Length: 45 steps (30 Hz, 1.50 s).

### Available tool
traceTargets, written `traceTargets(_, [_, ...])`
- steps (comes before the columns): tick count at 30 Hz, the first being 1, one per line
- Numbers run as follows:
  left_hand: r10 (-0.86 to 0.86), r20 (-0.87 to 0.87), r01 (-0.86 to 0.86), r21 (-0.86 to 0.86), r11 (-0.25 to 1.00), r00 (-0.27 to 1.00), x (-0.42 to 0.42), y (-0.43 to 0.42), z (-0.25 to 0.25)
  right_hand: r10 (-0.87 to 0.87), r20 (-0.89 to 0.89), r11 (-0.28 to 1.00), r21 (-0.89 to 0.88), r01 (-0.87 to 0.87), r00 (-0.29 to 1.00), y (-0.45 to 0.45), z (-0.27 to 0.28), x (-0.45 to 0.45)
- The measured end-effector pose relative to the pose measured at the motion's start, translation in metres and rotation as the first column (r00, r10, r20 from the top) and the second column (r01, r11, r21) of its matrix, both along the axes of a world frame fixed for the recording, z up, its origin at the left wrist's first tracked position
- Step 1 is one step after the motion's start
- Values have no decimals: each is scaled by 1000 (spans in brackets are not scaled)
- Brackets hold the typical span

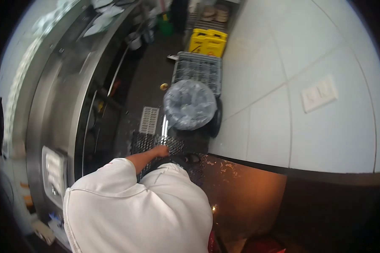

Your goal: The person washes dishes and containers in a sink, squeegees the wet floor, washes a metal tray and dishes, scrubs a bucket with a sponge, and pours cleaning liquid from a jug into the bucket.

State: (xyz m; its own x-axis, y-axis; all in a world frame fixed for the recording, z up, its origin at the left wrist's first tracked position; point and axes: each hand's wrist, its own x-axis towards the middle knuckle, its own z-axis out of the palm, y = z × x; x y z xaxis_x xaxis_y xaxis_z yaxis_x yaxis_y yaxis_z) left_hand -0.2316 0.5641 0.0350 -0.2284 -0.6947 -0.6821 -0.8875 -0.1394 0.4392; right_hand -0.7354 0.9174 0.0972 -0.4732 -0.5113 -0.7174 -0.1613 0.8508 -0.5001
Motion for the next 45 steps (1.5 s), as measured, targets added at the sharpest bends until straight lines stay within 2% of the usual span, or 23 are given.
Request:
traceTargets(2, [261,68,-266,75,961,963,62,63,-11,143,17,990,20,-143,990,-6,-1,-17])
traceTargets(3, [397,85,-403,59,913,914,89,92,-8,216,28,976,29,-217,976,-8,-2,-25])
traceTargets(5, [599,100,-604,32,796,795,129,142,15,312,57,949,35,-314,948,-22,-2,-39])
traceTargets(6, [669,105,-675,27,738,736,148,165,29,294,91,953,44,-299,951,-34,-4,-45])
traceTargets(8, [692,112,-700,47,713,713,203,229,25,147,156,983,85,-161,977,-57,-4,-56])
traceTargets(10, [833,76,-837,25,547,547,230,271,1,-309,124,951,64,303,943,-106,-40,-61])
traceTargets(12, [913,51,-914,67,401,404,237,292,-8,-341,192,928,-90,362,920,-160,-27,-24])
traceTargets(14, [951,47,-941,165,296,307,240,299,1,-152,201,970,-157,185,968,-202,-12,27])
traceTargets(16, [974,17,-953,212,216,225,238,296,3,192,203,975,-154,-162,960,-226,-9,70])
traceTargets(17, [984,2,-957,233,173,179,237,291,2,318,169,944,-148,-295,933,-235,-5,99])
traceTargets(19, [983,-56,-949,256,181,172,238,282,-8,561,108,827,-125,-549,821,-249,11,154])
traceTargets(22, [979,-124,-949,250,190,163,250,263,4,861,-29,472,-327,-819,507,-203,-216,79])
traceTargets(23, [974,-150,-949,242,204,171,259,257,7,853,15,507,-266,-820,522,-212,-214,94])
traceTargets(26, [977,-194,-959,248,139,92,292,240,24,804,123,592,-79,-802,582,-245,-193,146])
traceTargets(28, [987,-162,-959,282,27,-20,320,236,10,765,175,624,40,-781,620,-286,-167,185])
traceTargets(30, [983,-125,-943,321,-89,-135,342,241,1,681,230,717,-19,-697,695,-353,-87,255])
traceTargets(31, [976,-110,-931,338,-139,-186,355,241,-1,637,260,759,-47,-649,726,-391,-27,305])
traceTargets(33, [962,-126,-918,349,-187,-244,381,235,5,528,303,827,29,-562,793,-446,-27,344])
traceTargets(35, [947,-193,-919,352,-178,-257,393,230,12,639,210,767,-101,-634,740,-495,-21,385])
traceTargets(36, [929,-200,-906,358,-227,-311,397,226,14,684,151,729,-162,-665,713,-521,-15,403])
traceTargets(41, [863,-212,-855,369,-365,-459,397,216,16,720,109,685,-266,-678,685,-638,13,495])
traceTargets(43, [888,-294,-915,304,-265,-355,395,222,-1,738,127,660,-341,-669,663,-697,25,527])
traceTargets(45, [834,-197,-827,368,-424,-515,384,233,-26,734,75,645,-389,-658,675,-774,36,559])
